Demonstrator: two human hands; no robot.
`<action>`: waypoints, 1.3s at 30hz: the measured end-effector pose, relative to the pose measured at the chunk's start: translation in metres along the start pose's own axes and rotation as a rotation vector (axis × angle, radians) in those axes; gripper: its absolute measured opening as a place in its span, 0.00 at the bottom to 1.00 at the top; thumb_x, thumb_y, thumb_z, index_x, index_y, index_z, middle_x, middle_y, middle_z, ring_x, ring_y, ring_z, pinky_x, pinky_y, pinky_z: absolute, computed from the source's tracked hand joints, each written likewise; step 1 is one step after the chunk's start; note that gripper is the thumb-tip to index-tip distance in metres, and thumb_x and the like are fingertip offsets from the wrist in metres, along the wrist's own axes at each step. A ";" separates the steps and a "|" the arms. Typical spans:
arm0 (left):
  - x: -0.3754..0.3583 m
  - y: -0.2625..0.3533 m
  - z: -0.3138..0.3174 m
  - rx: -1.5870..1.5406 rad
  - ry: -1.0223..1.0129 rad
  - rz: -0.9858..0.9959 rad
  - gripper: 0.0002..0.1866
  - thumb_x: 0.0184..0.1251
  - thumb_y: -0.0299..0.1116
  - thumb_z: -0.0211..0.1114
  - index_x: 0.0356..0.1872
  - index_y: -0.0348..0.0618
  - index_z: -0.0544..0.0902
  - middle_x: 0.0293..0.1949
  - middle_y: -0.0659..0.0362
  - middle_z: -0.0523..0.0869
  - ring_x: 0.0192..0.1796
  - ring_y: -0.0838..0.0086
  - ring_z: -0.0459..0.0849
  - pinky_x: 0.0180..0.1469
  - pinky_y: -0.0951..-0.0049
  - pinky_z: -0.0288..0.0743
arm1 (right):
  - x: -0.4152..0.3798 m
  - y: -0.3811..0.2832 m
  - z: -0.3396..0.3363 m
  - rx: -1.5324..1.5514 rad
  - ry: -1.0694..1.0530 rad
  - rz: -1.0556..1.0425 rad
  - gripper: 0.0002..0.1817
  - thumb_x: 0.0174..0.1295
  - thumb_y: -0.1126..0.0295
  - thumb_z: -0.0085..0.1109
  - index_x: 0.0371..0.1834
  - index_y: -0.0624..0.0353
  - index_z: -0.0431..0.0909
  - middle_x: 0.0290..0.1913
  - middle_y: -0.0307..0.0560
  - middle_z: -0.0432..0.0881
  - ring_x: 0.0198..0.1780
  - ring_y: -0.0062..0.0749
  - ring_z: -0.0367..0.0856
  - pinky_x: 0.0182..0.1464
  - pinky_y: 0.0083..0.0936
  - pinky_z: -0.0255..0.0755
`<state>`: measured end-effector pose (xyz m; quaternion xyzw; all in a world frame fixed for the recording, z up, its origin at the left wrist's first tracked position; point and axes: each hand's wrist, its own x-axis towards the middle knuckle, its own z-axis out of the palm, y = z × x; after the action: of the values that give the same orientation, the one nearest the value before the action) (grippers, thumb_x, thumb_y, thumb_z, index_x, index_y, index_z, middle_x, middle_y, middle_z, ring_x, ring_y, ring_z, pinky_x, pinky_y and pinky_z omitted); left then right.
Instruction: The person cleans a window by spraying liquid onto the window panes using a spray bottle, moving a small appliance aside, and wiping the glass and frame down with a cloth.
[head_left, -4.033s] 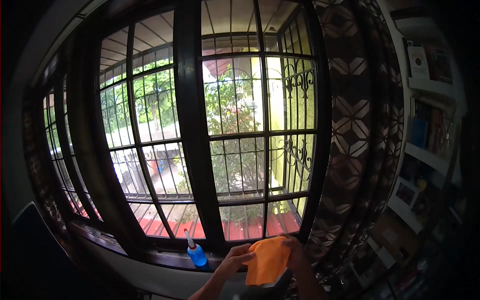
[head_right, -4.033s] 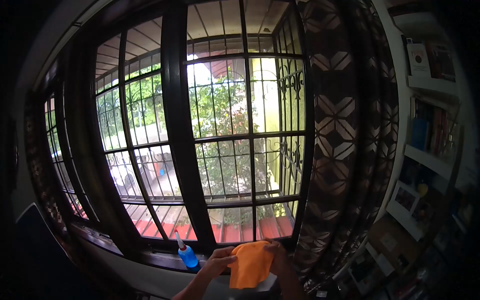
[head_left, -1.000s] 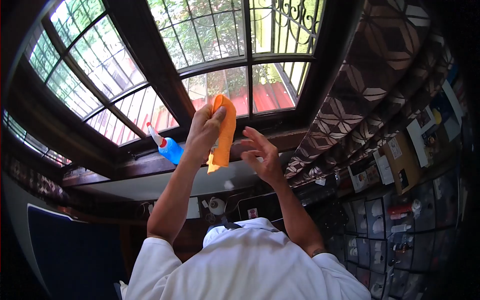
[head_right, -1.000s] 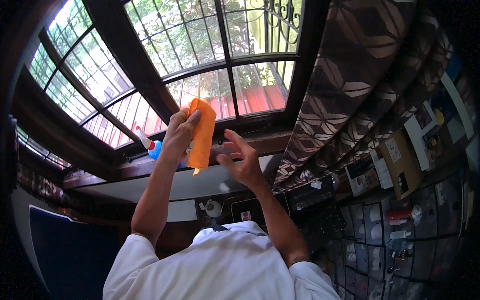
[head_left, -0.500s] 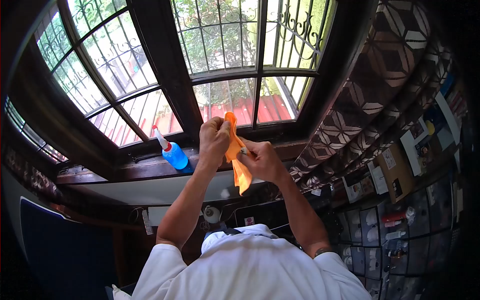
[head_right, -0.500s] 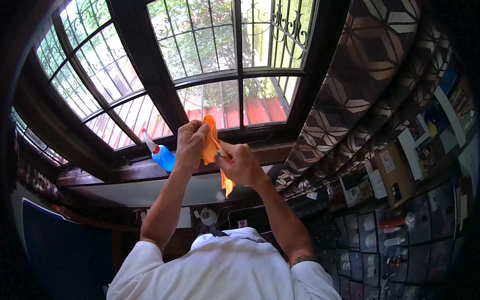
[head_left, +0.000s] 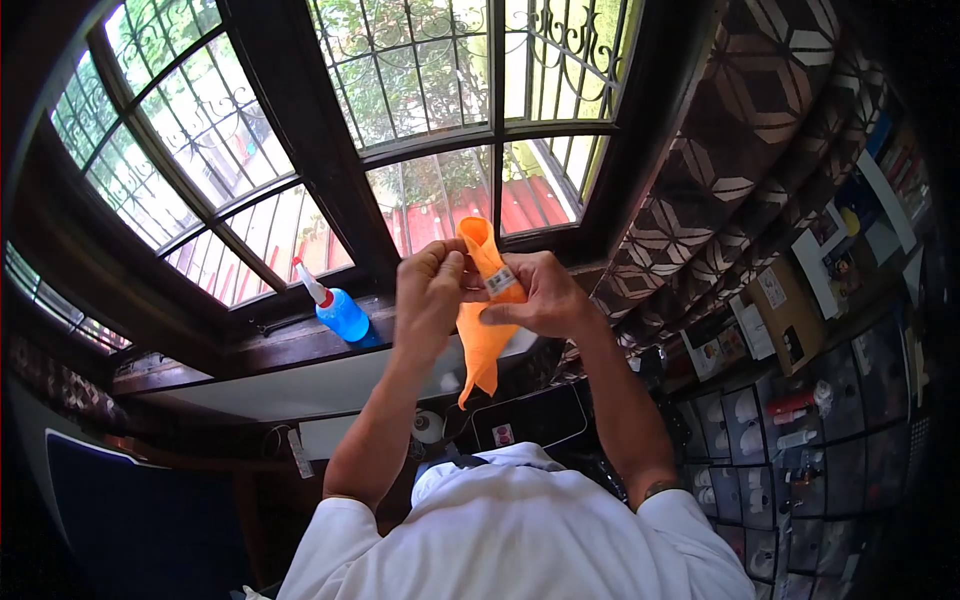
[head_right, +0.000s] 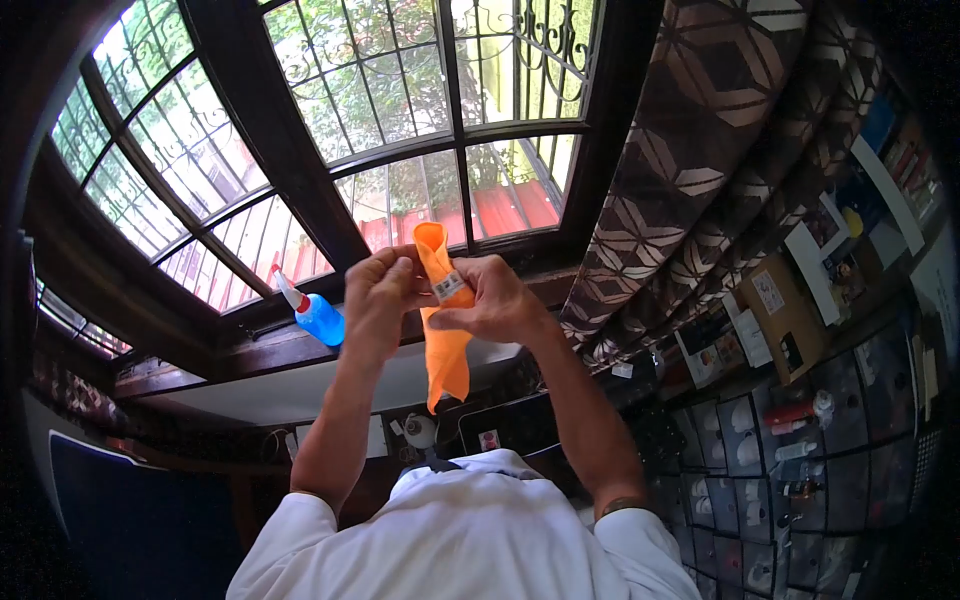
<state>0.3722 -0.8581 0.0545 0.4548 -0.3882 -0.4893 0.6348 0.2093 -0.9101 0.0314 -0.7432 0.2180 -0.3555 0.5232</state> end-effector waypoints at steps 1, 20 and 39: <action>-0.001 0.011 -0.014 0.007 -0.128 -0.020 0.14 0.74 0.30 0.60 0.55 0.32 0.79 0.42 0.52 0.86 0.40 0.70 0.87 0.41 0.77 0.82 | 0.001 -0.003 -0.007 0.026 -0.031 0.025 0.12 0.56 0.80 0.67 0.44 0.69 0.83 0.37 0.37 0.85 0.37 0.14 0.81 0.40 0.18 0.75; -0.026 -0.071 -0.049 -0.159 -0.412 -0.083 0.17 0.72 0.26 0.65 0.59 0.36 0.78 0.48 0.61 0.86 0.46 0.79 0.85 0.47 0.78 0.79 | -0.080 0.040 -0.022 0.830 0.154 0.348 0.20 0.70 0.61 0.62 0.53 0.70 0.83 0.51 0.50 0.87 0.50 0.33 0.87 0.56 0.29 0.79; 0.060 -0.003 -0.046 0.549 0.104 0.649 0.09 0.71 0.18 0.54 0.35 0.36 0.83 0.29 0.62 0.85 0.35 0.79 0.83 0.38 0.75 0.76 | -0.011 0.039 -0.028 1.269 0.043 -0.125 0.39 0.59 0.47 0.56 0.66 0.67 0.72 0.63 0.60 0.78 0.66 0.56 0.75 0.68 0.50 0.68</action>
<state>0.4274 -0.9084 0.0417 0.4851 -0.5946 -0.1193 0.6300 0.1832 -0.9339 -0.0026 -0.2929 -0.0683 -0.4602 0.8353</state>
